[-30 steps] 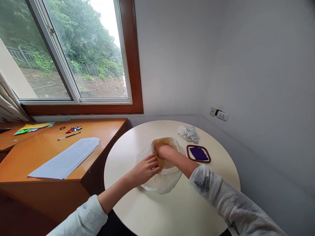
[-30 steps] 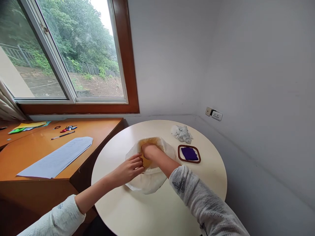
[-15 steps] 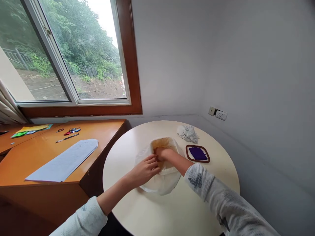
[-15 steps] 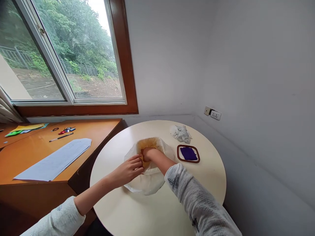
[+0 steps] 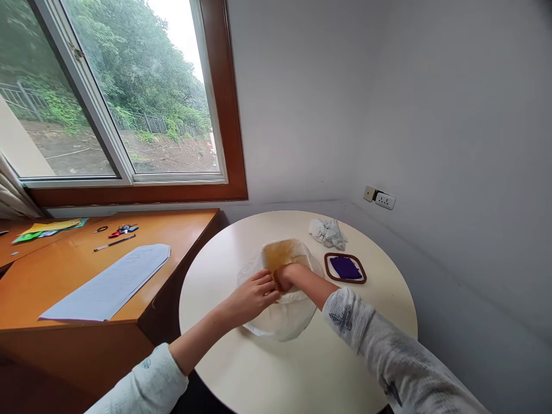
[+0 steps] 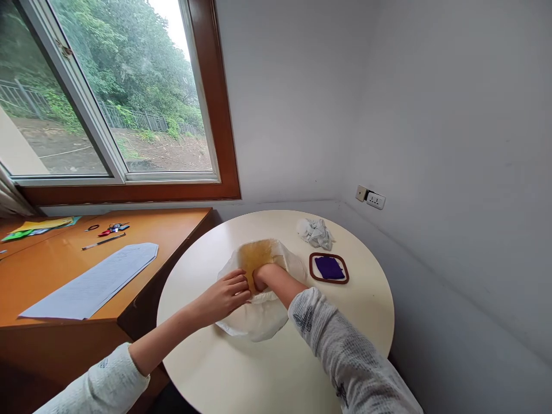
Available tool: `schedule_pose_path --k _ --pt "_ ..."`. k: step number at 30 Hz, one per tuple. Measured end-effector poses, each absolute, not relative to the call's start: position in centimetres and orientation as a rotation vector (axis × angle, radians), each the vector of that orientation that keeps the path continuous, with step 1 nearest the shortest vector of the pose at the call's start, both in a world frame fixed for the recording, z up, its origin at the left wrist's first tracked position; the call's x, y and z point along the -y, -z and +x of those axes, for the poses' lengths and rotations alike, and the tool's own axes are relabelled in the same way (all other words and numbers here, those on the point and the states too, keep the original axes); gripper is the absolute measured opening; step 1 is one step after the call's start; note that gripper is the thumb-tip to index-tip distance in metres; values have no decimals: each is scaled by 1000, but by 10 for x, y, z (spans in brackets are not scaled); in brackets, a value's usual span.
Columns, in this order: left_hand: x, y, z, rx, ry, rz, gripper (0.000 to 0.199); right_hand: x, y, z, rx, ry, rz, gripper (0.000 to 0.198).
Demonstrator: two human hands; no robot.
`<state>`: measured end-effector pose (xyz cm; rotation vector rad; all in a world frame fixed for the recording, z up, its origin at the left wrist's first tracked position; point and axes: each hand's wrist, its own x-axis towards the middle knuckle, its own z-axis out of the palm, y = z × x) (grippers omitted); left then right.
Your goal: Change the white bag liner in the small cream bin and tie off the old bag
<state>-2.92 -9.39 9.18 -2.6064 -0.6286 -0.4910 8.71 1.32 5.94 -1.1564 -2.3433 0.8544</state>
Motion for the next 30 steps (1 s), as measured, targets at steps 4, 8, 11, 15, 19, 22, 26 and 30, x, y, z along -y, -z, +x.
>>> schedule_pose_path --k 4,8,11,15,19,22,26,30 --pt "93 -93 -31 647 491 -2616 14 -19 -77 86 2689 -830 -1401 33" --pt "90 -94 -32 687 450 -2618 17 -16 -88 91 2802 -663 -1481 33" --pt "87 -98 -33 749 415 -2650 18 -11 -100 100 2807 -624 -1445 31" --pt "75 -105 -37 875 450 -2733 15 -5 -127 120 2728 -618 -1233 23" --pt "57 -107 -47 1022 619 -2787 16 -6 -144 153 2305 -551 -1005 27" --pt "45 -105 -54 1150 788 -2773 18 -12 -132 179 1946 -626 -965 22" --pt "38 -100 -57 1342 971 -2728 18 -12 -90 204 1730 -839 -945 44" --pt "42 -85 -55 1635 1242 -2636 53 -2 -42 224 1716 -730 -1096 47"
